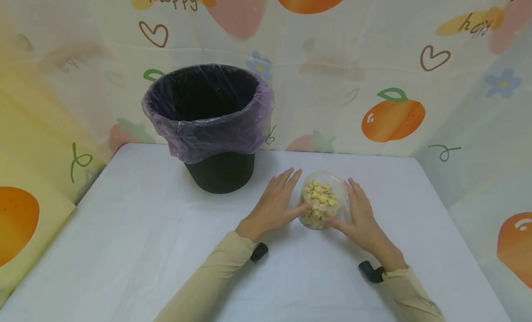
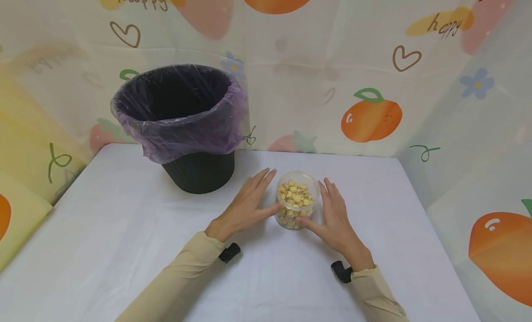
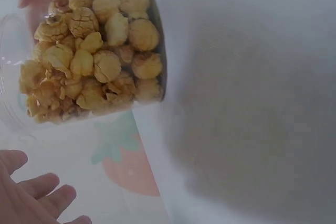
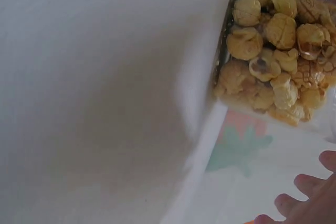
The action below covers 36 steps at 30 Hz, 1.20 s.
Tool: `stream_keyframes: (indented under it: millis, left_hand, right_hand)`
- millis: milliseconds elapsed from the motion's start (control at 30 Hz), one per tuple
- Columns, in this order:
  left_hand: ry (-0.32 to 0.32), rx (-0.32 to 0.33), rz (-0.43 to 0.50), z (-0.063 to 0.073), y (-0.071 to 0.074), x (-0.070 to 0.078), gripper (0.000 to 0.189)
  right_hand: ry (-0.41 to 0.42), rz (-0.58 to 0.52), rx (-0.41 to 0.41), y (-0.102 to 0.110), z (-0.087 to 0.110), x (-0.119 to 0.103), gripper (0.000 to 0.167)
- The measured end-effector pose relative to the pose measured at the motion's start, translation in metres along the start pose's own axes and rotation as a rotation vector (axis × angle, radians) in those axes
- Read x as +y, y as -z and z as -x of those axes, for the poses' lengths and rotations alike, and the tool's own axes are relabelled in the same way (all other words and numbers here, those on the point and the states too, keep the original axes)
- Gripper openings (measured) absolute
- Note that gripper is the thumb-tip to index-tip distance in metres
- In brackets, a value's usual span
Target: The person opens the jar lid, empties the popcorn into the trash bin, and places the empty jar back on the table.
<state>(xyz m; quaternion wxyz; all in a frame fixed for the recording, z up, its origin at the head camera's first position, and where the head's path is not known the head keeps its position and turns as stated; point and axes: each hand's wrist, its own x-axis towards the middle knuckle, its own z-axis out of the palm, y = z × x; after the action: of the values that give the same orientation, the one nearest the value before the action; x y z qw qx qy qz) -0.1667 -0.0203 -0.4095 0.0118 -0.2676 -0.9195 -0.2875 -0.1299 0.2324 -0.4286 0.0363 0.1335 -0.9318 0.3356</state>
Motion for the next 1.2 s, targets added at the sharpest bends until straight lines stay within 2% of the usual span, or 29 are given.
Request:
stream_keyframes:
  millis: [167,333,400,533,667,833,967,1067,1200]
  left_hand:
    - [-0.007,-0.039,0.084,-0.005,-0.001,0.005,0.092]
    - [-0.039,-0.065,0.179,-0.011,-0.006,0.007,0.098]
    - [-0.031,-0.075,0.229,-0.012,-0.008,0.007,0.1]
    - [0.009,-0.093,0.329,-0.014,-0.01,0.007,0.104]
    - [0.013,-0.093,0.363,-0.017,-0.011,0.008,0.109]
    - [-0.002,-0.092,0.386,-0.023,-0.011,0.01,0.111]
    - [-0.004,-0.101,0.439,-0.029,-0.011,0.012,0.112]
    - [0.01,-0.121,0.487,-0.034,-0.011,0.013,0.114]
    - [0.037,-0.151,0.54,-0.036,-0.012,0.012,0.118]
  right_hand:
    - [-0.02,-0.096,-0.031,-0.006,-0.003,0.001,0.112]
    - [0.0,-0.269,-0.069,-0.012,-0.007,0.002,0.109]
    - [-0.011,-0.327,-0.091,-0.013,-0.008,0.002,0.108]
    - [-0.06,-0.347,-0.115,-0.014,-0.009,0.003,0.111]
    - [-0.071,-0.355,-0.111,-0.016,-0.011,0.005,0.112]
    - [-0.059,-0.421,-0.111,-0.017,-0.014,0.004,0.114]
    - [-0.017,-0.489,-0.111,-0.019,-0.018,0.006,0.112]
    - [0.009,-0.542,-0.117,-0.02,-0.021,0.009,0.11]
    - [0.004,-0.575,-0.128,-0.021,-0.023,0.011,0.11]
